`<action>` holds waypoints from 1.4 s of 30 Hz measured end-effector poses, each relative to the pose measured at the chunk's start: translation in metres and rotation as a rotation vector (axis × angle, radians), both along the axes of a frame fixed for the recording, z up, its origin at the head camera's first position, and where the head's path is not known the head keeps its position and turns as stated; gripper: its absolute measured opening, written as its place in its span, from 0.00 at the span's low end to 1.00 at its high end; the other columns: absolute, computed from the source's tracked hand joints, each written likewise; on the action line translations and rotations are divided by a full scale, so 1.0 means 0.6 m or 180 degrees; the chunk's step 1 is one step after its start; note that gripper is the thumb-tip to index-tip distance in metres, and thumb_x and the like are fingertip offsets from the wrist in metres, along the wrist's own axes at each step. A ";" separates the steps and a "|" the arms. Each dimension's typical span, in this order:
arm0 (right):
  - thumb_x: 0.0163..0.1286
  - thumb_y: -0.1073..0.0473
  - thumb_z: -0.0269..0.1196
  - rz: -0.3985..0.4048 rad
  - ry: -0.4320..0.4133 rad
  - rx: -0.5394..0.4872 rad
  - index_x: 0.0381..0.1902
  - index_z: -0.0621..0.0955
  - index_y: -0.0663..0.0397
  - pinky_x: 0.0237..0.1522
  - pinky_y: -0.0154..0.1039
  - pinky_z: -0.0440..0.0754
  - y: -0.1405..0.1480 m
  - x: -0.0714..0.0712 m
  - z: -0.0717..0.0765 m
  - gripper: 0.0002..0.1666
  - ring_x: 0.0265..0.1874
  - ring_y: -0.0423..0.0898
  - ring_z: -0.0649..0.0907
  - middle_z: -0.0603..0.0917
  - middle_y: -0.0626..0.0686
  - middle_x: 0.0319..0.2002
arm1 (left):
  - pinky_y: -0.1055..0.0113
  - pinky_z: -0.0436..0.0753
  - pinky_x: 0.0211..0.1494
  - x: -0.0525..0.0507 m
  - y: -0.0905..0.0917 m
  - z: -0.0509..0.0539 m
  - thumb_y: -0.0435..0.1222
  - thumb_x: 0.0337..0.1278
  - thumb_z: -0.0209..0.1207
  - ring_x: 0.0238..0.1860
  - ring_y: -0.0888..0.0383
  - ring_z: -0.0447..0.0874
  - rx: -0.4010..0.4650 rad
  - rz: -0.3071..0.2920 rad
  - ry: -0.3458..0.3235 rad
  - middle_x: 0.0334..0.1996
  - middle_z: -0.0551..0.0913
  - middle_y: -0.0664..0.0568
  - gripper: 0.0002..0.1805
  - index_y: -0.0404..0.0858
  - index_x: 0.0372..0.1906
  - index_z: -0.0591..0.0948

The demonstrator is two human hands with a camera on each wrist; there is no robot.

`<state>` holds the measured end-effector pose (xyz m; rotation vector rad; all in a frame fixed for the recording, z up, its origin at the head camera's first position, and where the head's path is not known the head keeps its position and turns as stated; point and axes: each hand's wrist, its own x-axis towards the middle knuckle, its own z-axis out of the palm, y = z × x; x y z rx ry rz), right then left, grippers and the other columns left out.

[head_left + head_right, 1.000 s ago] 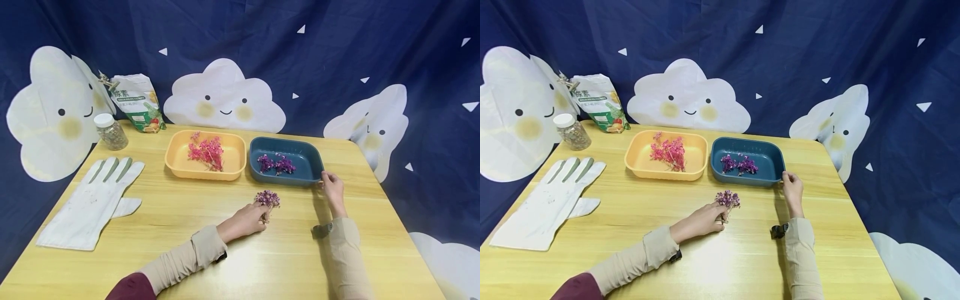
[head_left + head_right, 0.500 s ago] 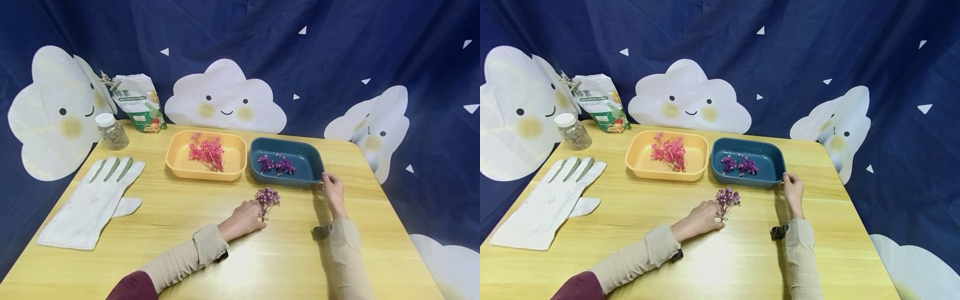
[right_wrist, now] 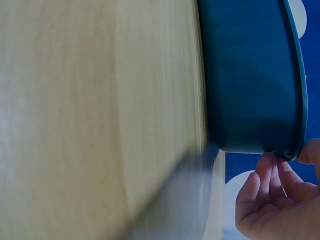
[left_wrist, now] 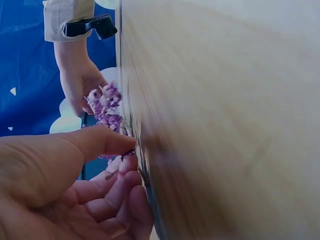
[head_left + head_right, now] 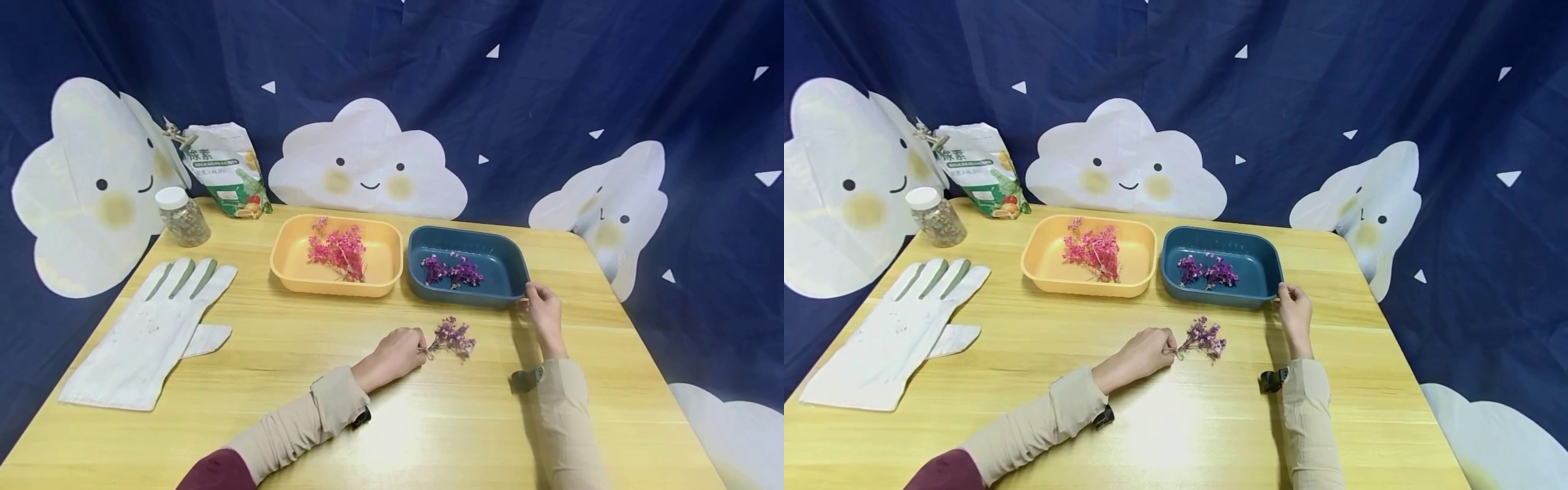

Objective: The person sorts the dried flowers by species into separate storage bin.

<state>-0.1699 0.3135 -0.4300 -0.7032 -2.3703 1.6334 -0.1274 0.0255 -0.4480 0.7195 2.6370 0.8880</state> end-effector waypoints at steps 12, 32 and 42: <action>0.74 0.53 0.49 -0.0015 0.0017 0.0004 0.58 0.73 0.68 0.30 0.25 0.78 0.001 -0.001 -0.003 0.25 0.25 0.32 0.78 0.78 0.44 0.33 | 0.72 0.80 0.39 -0.011 0.000 0.005 0.31 0.50 0.63 0.33 0.59 0.81 0.0630 -0.0025 0.0262 0.31 0.83 0.52 0.06 0.37 0.35 0.83; 0.74 0.54 0.49 -0.0045 0.0040 -0.0028 0.58 0.73 0.69 0.31 0.25 0.78 0.000 0.000 -0.001 0.25 0.25 0.32 0.78 0.78 0.42 0.31 | 0.76 0.75 0.31 -0.068 0.008 0.053 0.33 0.55 0.64 0.27 0.65 0.74 0.1617 0.0270 0.0441 0.30 0.84 0.51 0.03 0.38 0.34 0.84; 0.74 0.54 0.50 0.0020 0.0076 -0.0106 0.59 0.71 0.72 0.31 0.24 0.78 -0.001 0.001 0.002 0.26 0.24 0.31 0.78 0.76 0.39 0.27 | 0.75 0.74 0.29 -0.132 0.032 0.055 0.35 0.57 0.63 0.26 0.64 0.74 0.1645 0.0613 0.0332 0.31 0.85 0.52 0.04 0.40 0.36 0.84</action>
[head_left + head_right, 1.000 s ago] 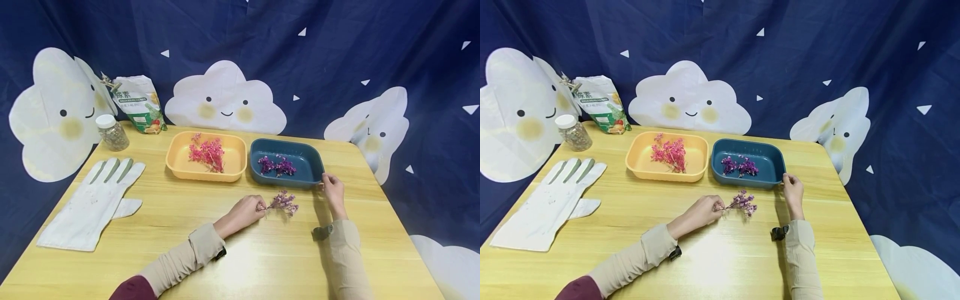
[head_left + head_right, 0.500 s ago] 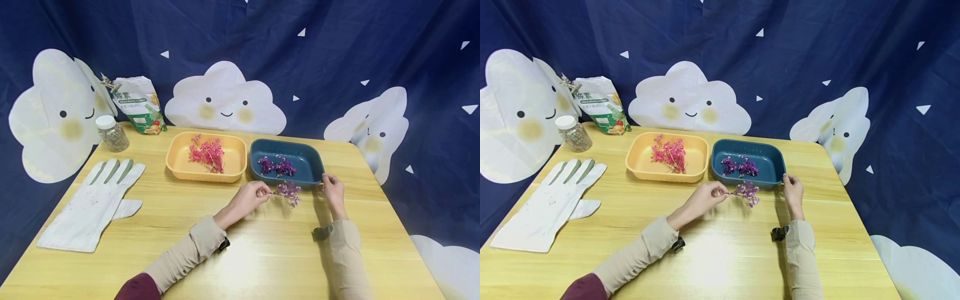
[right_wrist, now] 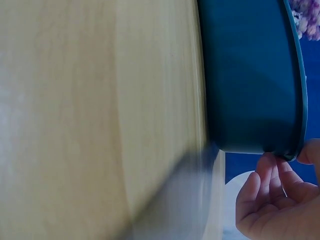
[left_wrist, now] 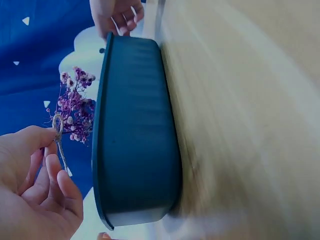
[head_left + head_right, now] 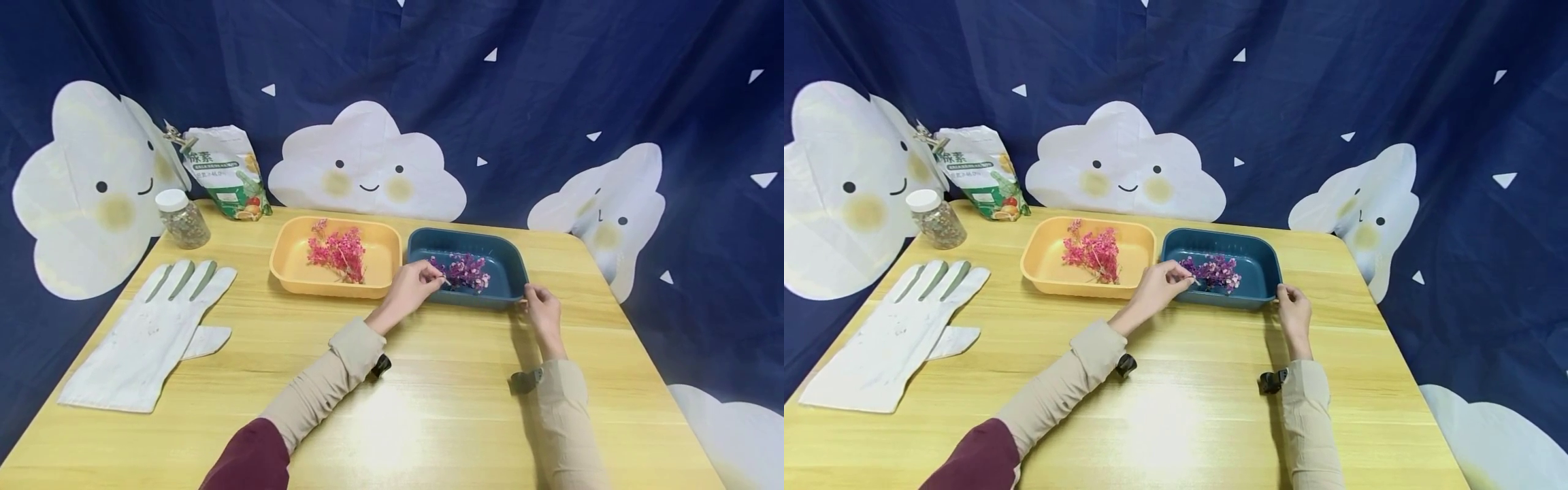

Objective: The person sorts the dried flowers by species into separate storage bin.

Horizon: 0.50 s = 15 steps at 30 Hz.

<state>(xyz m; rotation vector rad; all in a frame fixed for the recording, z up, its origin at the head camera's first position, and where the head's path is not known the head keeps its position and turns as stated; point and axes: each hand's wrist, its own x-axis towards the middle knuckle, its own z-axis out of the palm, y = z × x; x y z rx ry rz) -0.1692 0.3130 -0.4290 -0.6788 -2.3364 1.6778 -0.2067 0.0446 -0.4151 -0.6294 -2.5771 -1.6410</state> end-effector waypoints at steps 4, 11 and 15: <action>0.74 0.54 0.50 -0.0013 0.0005 0.0037 0.58 0.72 0.71 0.30 0.25 0.78 -0.001 -0.001 -0.002 0.25 0.24 0.32 0.78 0.75 0.37 0.26 | 0.74 0.74 0.29 -0.019 0.010 0.003 0.36 0.59 0.62 0.27 0.62 0.76 -0.0123 0.0064 0.0102 0.33 0.86 0.52 0.04 0.40 0.36 0.84; 0.74 0.54 0.50 0.0009 -0.0021 0.0045 0.58 0.72 0.69 0.31 0.26 0.79 -0.001 -0.001 -0.005 0.24 0.25 0.33 0.79 0.77 0.40 0.29 | 0.65 0.80 0.40 -0.039 0.022 0.000 0.36 0.56 0.64 0.39 0.54 0.81 -0.0416 0.0145 0.0173 0.37 0.84 0.48 0.11 0.37 0.43 0.81; 0.75 0.53 0.50 0.0015 -0.0022 0.0031 0.58 0.72 0.69 0.32 0.26 0.79 0.001 -0.001 -0.004 0.25 0.25 0.33 0.79 0.76 0.40 0.28 | 0.65 0.79 0.42 -0.038 0.022 -0.001 0.36 0.55 0.66 0.40 0.54 0.80 -0.0457 0.0126 0.0185 0.40 0.82 0.47 0.15 0.37 0.47 0.80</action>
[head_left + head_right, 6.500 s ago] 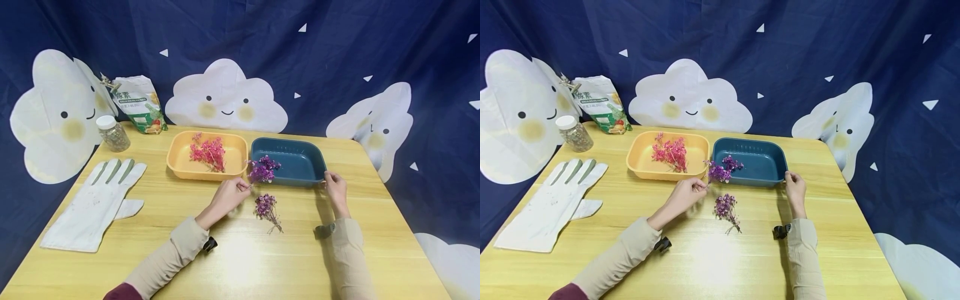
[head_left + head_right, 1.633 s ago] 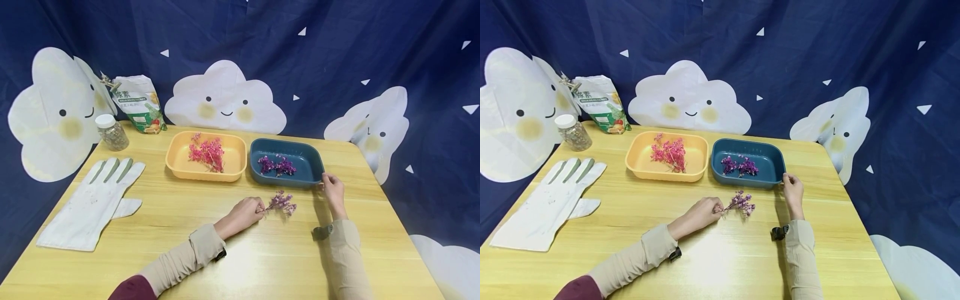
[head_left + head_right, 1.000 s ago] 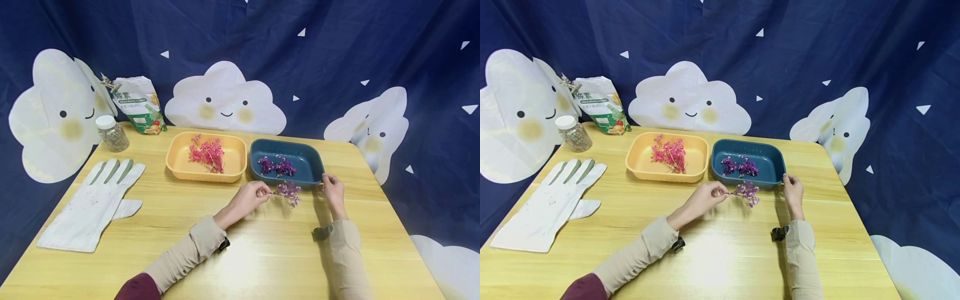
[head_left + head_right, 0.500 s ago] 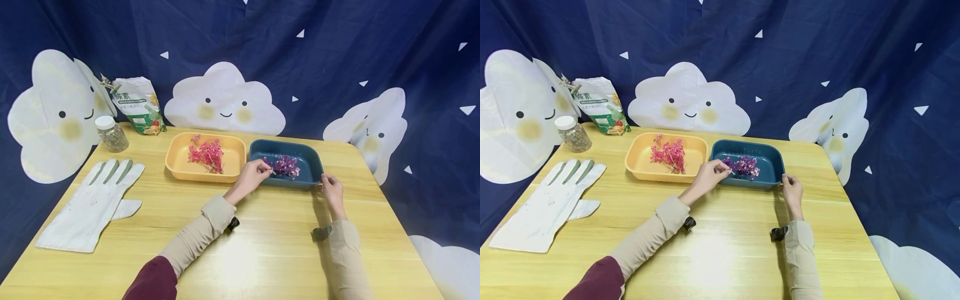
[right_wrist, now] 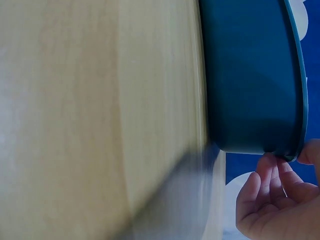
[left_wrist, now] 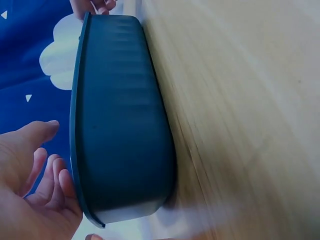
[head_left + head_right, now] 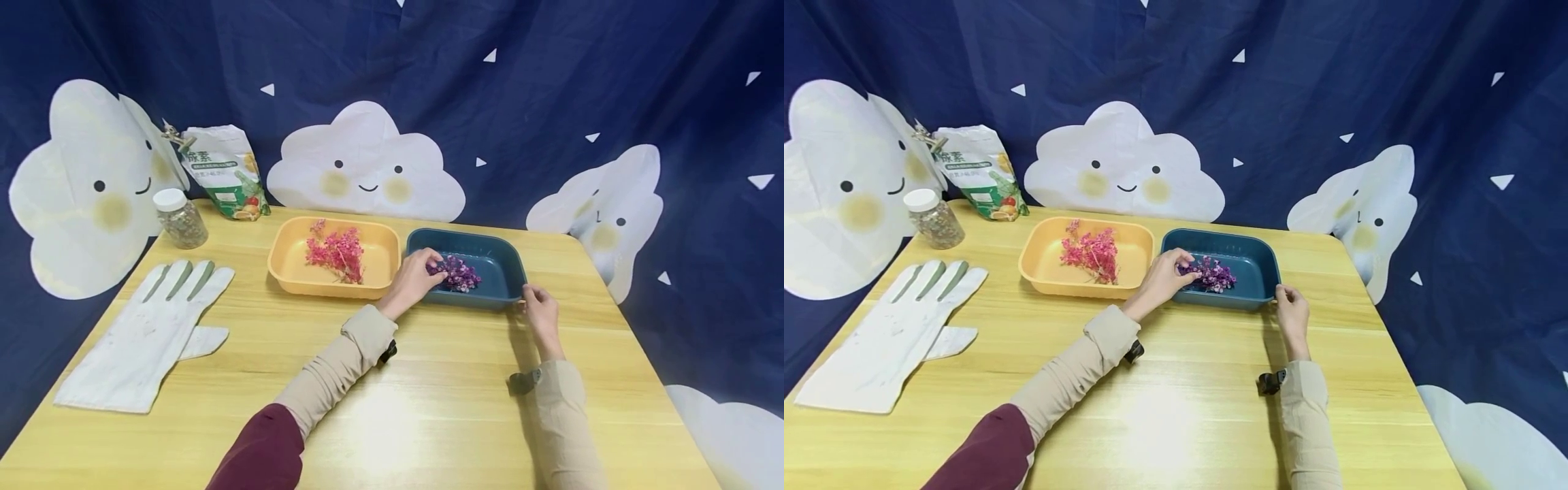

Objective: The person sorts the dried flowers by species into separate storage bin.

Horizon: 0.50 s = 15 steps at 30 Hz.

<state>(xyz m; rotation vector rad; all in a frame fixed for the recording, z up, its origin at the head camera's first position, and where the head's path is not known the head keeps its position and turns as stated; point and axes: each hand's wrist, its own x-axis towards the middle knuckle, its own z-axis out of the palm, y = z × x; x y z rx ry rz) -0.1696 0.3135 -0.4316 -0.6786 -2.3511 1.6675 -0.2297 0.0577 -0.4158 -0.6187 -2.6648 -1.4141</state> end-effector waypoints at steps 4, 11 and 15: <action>0.74 0.53 0.50 -0.0008 0.0013 0.0026 0.57 0.73 0.69 0.31 0.26 0.78 -0.001 0.000 0.002 0.25 0.25 0.33 0.79 0.75 0.39 0.27 | 0.68 0.78 0.39 0.005 -0.007 0.001 0.35 0.55 0.65 0.36 0.55 0.79 0.0129 -0.0029 -0.0002 0.39 0.81 0.47 0.15 0.35 0.47 0.79; 0.74 0.53 0.50 -0.0024 0.0021 0.0046 0.57 0.73 0.69 0.32 0.25 0.78 0.001 -0.001 -0.001 0.25 0.25 0.32 0.79 0.74 0.36 0.25 | 0.70 0.78 0.37 0.023 -0.022 0.002 0.32 0.55 0.64 0.32 0.56 0.79 0.0351 -0.0116 -0.0103 0.37 0.82 0.46 0.12 0.34 0.45 0.80; 0.74 0.53 0.49 -0.0014 0.0055 0.0100 0.57 0.73 0.69 0.32 0.25 0.78 0.002 -0.001 -0.003 0.25 0.25 0.32 0.78 0.77 0.41 0.29 | 0.71 0.77 0.36 0.036 -0.032 -0.001 0.32 0.56 0.63 0.30 0.57 0.77 0.0468 -0.0181 -0.0271 0.37 0.82 0.45 0.12 0.33 0.45 0.80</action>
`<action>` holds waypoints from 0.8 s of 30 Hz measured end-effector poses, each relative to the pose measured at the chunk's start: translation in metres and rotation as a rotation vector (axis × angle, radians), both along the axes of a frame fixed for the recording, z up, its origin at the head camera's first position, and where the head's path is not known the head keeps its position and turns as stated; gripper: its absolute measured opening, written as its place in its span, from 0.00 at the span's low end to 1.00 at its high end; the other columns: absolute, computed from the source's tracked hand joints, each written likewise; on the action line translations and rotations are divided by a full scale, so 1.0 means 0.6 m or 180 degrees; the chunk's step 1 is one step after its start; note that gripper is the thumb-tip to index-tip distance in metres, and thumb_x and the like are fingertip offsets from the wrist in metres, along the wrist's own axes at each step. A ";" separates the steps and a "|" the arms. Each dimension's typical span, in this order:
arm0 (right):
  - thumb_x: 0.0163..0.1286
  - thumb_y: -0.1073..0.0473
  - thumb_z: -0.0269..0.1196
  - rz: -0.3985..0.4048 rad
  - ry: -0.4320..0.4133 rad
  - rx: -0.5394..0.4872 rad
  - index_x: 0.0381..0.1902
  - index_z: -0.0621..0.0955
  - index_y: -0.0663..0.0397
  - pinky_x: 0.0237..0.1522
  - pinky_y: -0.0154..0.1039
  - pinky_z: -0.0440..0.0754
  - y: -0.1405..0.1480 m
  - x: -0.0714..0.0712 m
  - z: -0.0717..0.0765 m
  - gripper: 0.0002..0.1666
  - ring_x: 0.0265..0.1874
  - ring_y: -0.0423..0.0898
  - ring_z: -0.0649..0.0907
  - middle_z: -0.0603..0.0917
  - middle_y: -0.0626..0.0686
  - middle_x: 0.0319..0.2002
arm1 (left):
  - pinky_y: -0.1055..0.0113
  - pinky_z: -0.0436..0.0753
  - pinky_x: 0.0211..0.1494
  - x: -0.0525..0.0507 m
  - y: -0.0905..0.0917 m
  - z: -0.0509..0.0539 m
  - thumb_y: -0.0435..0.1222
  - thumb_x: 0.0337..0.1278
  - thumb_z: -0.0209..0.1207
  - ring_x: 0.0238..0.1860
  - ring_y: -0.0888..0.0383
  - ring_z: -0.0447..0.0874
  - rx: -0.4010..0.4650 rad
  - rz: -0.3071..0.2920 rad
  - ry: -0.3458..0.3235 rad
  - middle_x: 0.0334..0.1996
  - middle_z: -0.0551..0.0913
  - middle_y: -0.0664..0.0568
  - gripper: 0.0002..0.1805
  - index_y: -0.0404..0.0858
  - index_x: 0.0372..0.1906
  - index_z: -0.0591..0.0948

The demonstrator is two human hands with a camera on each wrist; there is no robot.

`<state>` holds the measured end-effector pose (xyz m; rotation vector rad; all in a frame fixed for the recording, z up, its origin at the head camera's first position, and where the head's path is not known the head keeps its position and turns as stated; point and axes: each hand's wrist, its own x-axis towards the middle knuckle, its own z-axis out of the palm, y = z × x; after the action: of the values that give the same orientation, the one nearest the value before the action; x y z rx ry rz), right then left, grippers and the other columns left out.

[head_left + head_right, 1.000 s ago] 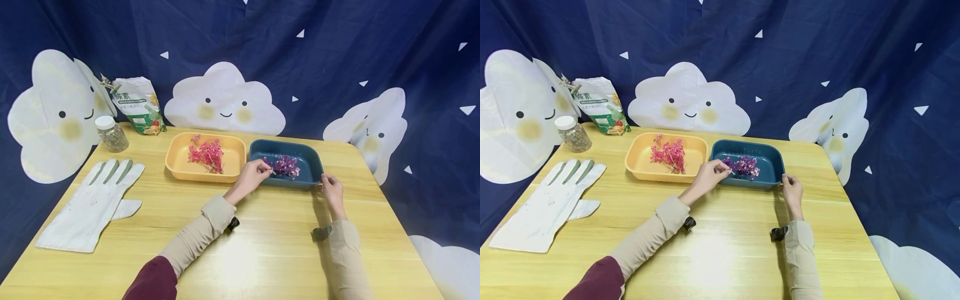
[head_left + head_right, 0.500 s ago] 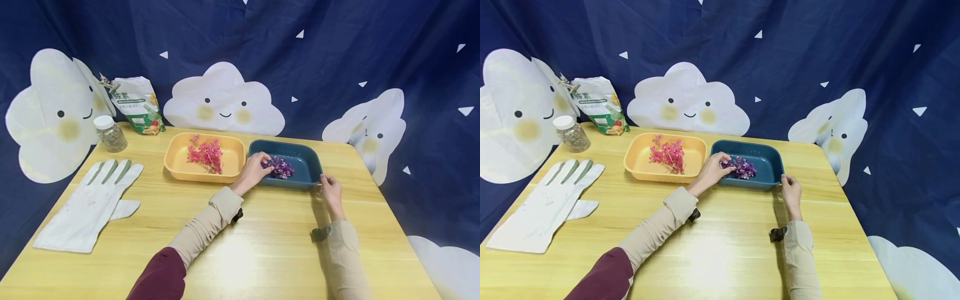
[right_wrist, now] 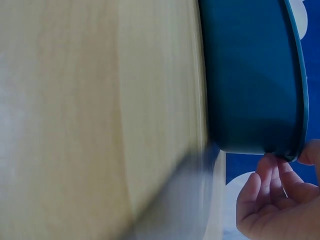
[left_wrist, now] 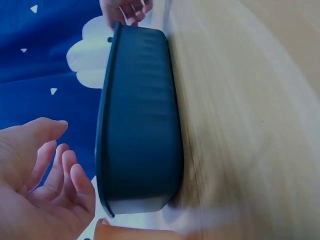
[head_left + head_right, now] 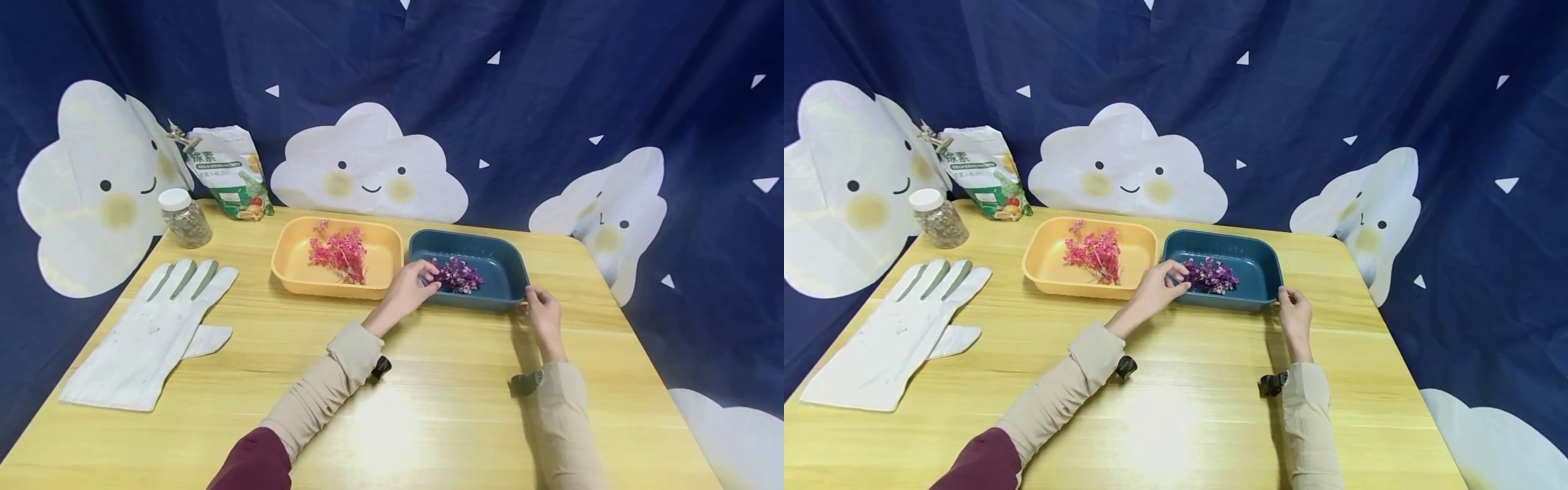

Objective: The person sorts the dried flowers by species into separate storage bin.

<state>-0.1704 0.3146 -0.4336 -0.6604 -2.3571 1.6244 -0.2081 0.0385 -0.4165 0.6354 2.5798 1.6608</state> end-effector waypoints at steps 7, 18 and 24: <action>0.76 0.52 0.45 0.0044 -0.0039 0.0144 0.59 0.72 0.69 0.37 0.28 0.78 0.004 0.006 -0.001 0.27 0.30 0.34 0.78 0.76 0.60 0.48 | 0.71 0.77 0.35 0.019 -0.020 -0.003 0.34 0.57 0.63 0.30 0.59 0.76 0.0083 0.0009 -0.0100 0.38 0.83 0.47 0.10 0.36 0.43 0.80; 0.76 0.48 0.43 -0.0308 0.0020 0.0216 0.62 0.69 0.67 0.36 0.24 0.75 0.001 0.016 -0.002 0.29 0.37 0.40 0.76 0.74 0.54 0.45 | 0.67 0.80 0.40 0.045 -0.081 0.029 0.32 0.56 0.62 0.33 0.55 0.79 0.0247 0.0176 0.0121 0.36 0.83 0.46 0.09 0.34 0.42 0.81; 0.76 0.49 0.44 -0.0599 0.0392 0.0491 0.64 0.67 0.65 0.48 0.35 0.70 -0.014 0.027 0.000 0.29 0.50 0.48 0.70 0.71 0.60 0.54 | 0.63 0.81 0.41 0.056 -0.127 0.053 0.33 0.59 0.60 0.35 0.52 0.80 0.0121 0.0399 0.0308 0.38 0.82 0.45 0.09 0.34 0.43 0.81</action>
<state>-0.1544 0.3064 -0.4335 -0.7056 -2.2304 1.3501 -0.1742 -0.0377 -0.3845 0.5809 2.7139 1.7615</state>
